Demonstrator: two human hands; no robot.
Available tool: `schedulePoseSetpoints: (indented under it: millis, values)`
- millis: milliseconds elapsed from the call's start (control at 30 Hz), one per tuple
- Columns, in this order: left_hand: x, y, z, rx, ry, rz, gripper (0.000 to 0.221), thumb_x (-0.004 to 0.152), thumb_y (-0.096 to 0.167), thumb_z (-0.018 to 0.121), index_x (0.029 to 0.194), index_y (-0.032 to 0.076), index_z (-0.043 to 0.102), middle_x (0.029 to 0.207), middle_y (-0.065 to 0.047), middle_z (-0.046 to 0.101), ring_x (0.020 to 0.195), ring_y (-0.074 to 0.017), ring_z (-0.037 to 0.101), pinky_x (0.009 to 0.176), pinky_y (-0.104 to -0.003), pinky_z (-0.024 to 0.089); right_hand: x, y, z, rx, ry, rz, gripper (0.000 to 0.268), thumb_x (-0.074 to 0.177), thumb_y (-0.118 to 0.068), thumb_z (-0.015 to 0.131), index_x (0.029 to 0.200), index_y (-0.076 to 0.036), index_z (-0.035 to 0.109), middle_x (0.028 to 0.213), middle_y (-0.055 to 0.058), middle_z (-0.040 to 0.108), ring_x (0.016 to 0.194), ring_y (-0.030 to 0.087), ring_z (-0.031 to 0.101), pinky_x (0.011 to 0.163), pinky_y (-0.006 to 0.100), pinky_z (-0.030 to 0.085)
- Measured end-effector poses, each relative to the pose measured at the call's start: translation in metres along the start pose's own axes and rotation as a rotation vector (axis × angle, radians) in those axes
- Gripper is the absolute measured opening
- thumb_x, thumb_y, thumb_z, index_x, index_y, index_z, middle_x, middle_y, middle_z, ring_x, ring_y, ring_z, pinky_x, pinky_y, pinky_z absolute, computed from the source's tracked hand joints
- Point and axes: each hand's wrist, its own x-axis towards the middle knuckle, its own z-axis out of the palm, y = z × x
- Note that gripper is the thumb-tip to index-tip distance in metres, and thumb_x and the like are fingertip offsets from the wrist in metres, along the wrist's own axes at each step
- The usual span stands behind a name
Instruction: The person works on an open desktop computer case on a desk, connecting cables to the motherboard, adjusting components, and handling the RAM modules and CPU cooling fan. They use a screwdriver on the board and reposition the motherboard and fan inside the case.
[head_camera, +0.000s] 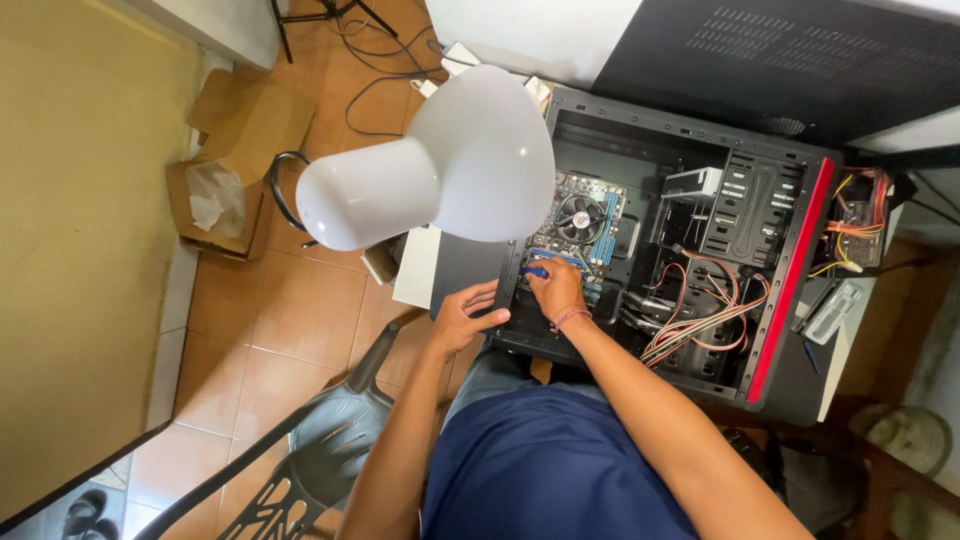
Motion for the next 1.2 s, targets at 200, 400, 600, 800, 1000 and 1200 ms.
schedulePoseSetpoints:
  millis: [200,400,600,800,1000,1200]
  values:
    - [0.001,0.004,-0.001,-0.010,-0.010,-0.053,0.079,0.074,0.023,0.089,0.142,0.000,0.058,0.138,-0.019,0.065,0.132,-0.0291,0.061,0.113,-0.040,0.046,0.002,0.004,0.002,0.047,-0.036,0.065,0.019,0.082,-0.005,0.079,0.100,-0.001,0.077,0.091,0.016,0.071,0.076,0.027,0.074,0.070,0.034,0.059]
    - [-0.001,0.016,-0.001,-0.018,-0.018,-0.097,0.080,0.072,0.024,0.090,0.142,0.000,0.058,0.139,-0.019,0.065,0.133,-0.0304,0.060,0.113,-0.041,0.046,0.003,0.004,0.002,0.081,-0.060,0.074,0.018,0.084,-0.004,0.078,0.101,0.000,0.077,0.095,0.015,0.071,0.078,0.026,0.075,0.070,0.032,0.060]
    - [0.001,0.017,-0.002,-0.007,-0.028,-0.113,0.080,0.071,0.024,0.090,0.142,0.001,0.058,0.140,-0.018,0.064,0.134,-0.0306,0.059,0.112,-0.042,0.046,0.003,0.002,0.001,0.074,-0.063,0.069,0.017,0.084,-0.004,0.078,0.100,-0.001,0.077,0.094,0.015,0.069,0.077,0.026,0.075,0.070,0.032,0.061]
    - [0.003,0.016,-0.004,-0.003,-0.036,-0.134,0.081,0.070,0.024,0.091,0.142,0.003,0.059,0.140,-0.018,0.065,0.134,-0.0305,0.059,0.112,-0.042,0.047,0.003,0.002,0.000,0.078,-0.057,0.056,0.016,0.084,-0.004,0.078,0.099,-0.001,0.077,0.092,0.014,0.069,0.076,0.026,0.075,0.070,0.032,0.060]
    - [0.002,0.017,-0.004,-0.005,-0.036,-0.142,0.082,0.070,0.022,0.091,0.142,0.003,0.058,0.140,-0.018,0.064,0.134,-0.0298,0.058,0.112,-0.042,0.046,0.001,0.001,0.000,0.081,-0.063,0.068,0.015,0.084,-0.006,0.077,0.099,-0.001,0.077,0.091,0.014,0.068,0.075,0.026,0.074,0.069,0.033,0.060]
    - [0.005,0.012,-0.006,-0.017,-0.049,-0.120,0.081,0.070,0.021,0.091,0.141,0.002,0.059,0.140,-0.018,0.065,0.134,-0.0299,0.059,0.112,-0.042,0.047,0.001,-0.009,-0.004,0.006,-0.023,-0.050,0.016,0.081,-0.004,0.077,0.097,-0.001,0.077,0.089,0.017,0.069,0.079,0.035,0.071,0.072,0.039,0.057]
